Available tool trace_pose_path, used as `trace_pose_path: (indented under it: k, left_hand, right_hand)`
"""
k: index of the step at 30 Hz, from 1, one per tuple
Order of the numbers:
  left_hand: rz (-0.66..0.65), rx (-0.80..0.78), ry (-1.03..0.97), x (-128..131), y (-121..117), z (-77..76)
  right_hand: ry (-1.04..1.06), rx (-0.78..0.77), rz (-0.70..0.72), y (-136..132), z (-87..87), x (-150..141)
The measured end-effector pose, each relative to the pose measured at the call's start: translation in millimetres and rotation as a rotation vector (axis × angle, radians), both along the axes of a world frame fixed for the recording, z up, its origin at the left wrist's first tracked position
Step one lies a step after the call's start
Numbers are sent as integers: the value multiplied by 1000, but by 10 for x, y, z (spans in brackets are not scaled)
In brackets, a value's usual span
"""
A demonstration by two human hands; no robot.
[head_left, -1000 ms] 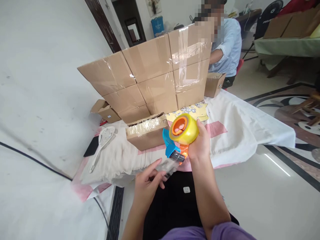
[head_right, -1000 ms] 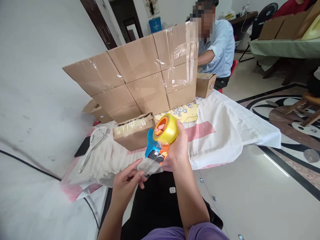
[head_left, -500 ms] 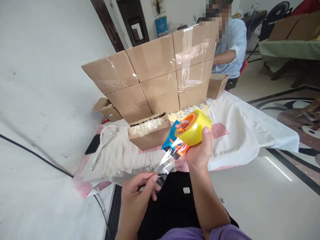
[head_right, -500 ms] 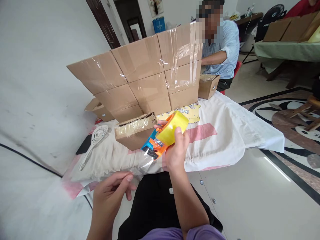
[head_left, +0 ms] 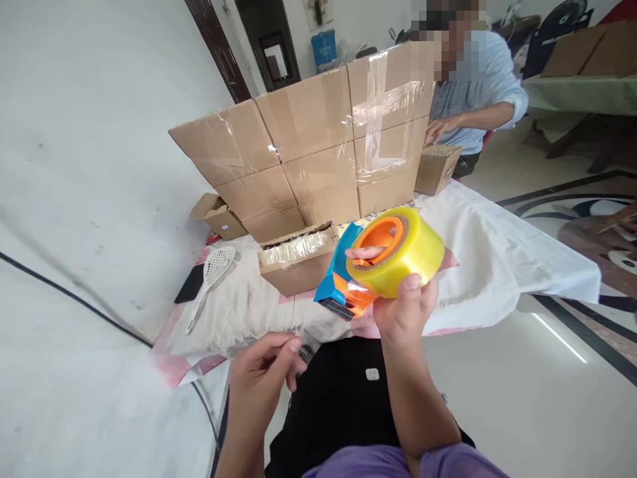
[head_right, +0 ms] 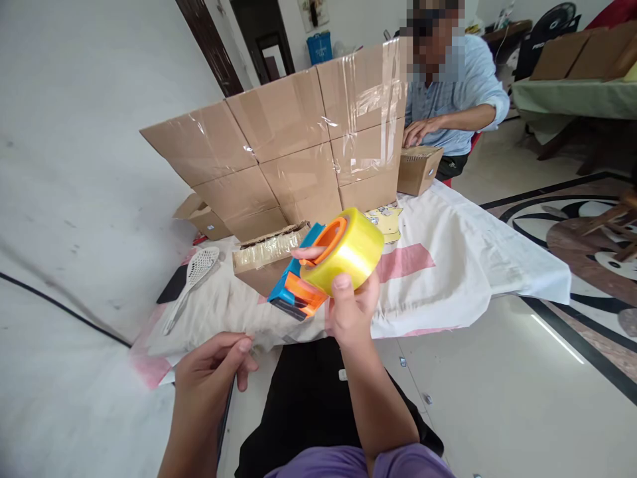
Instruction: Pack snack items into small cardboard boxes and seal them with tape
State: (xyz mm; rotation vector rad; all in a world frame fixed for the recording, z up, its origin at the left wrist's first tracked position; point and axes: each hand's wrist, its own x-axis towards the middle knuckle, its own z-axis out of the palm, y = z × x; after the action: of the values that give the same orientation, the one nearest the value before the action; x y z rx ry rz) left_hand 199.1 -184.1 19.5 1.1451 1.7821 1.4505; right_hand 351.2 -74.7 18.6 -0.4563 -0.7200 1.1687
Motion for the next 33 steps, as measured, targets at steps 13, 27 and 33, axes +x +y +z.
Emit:
trace_pose_path:
  k: [13,27,33]
  left_hand:
    - [0,48,-41,-183,-68,-111]
    - [-132,40,-9,-383,31,-278]
    - [-110,36,48,-362,63,-210]
  right_hand:
    - [10,-34,37,-122,41,-193]
    - [-48,-26,-88,-160,118,-313]
    - [-46,-72,22,-123,127,-253]
